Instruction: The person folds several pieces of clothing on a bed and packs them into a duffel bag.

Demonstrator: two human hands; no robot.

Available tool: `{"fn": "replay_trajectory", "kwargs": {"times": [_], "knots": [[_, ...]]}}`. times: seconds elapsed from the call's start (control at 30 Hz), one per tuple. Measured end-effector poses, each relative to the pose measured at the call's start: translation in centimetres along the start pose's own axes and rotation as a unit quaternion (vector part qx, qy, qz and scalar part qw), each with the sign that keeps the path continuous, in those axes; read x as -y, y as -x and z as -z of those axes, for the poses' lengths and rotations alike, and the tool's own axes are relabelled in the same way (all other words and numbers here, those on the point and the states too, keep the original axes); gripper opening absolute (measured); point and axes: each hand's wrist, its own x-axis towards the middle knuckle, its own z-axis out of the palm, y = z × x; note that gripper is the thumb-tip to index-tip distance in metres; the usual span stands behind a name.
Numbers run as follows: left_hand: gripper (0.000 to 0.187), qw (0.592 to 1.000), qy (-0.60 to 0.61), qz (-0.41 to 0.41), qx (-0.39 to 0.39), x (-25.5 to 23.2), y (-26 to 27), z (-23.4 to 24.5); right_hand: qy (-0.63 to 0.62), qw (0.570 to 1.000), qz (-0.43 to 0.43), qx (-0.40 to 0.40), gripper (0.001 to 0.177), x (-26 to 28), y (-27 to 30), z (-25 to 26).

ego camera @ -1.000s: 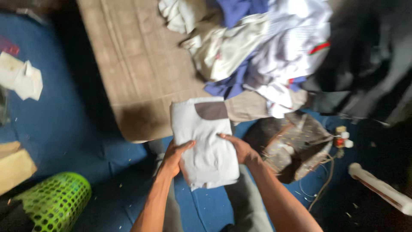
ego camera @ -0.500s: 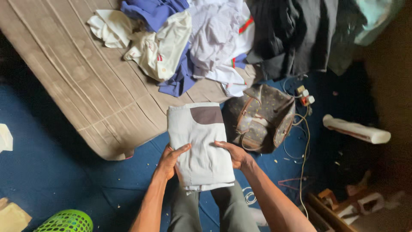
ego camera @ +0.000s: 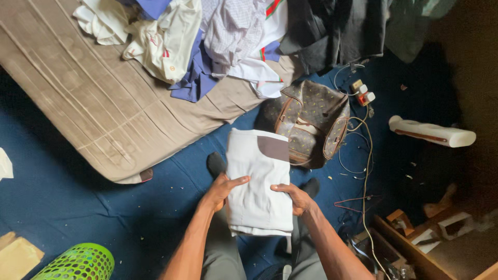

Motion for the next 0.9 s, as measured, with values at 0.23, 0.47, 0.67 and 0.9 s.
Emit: {"fn": "replay_trajectory", "kwargs": {"times": [0.23,0.47,0.67,0.9], "knots": [[0.061,0.998,-0.059,0.032,0.008,3.4,-8.3,-7.4,-0.106,0.994,-0.002,0.027,0.047,3.0,2.8,9.0],[0.072,0.969,-0.241,-0.034,-0.042,13.2,-25.1,-11.4,0.041,0.986,0.085,-0.134,0.053,11.4,1.7,20.9],[0.042,0.869,-0.486,-0.089,-0.023,24.0,-45.2,-10.9,0.077,0.955,0.175,-0.229,0.055,17.1,-1.3,30.3],[0.046,0.602,-0.76,-0.234,-0.078,26.4,-60.2,-7.5,0.14,0.922,0.178,-0.314,0.055,18.4,-4.2,36.6]]}}
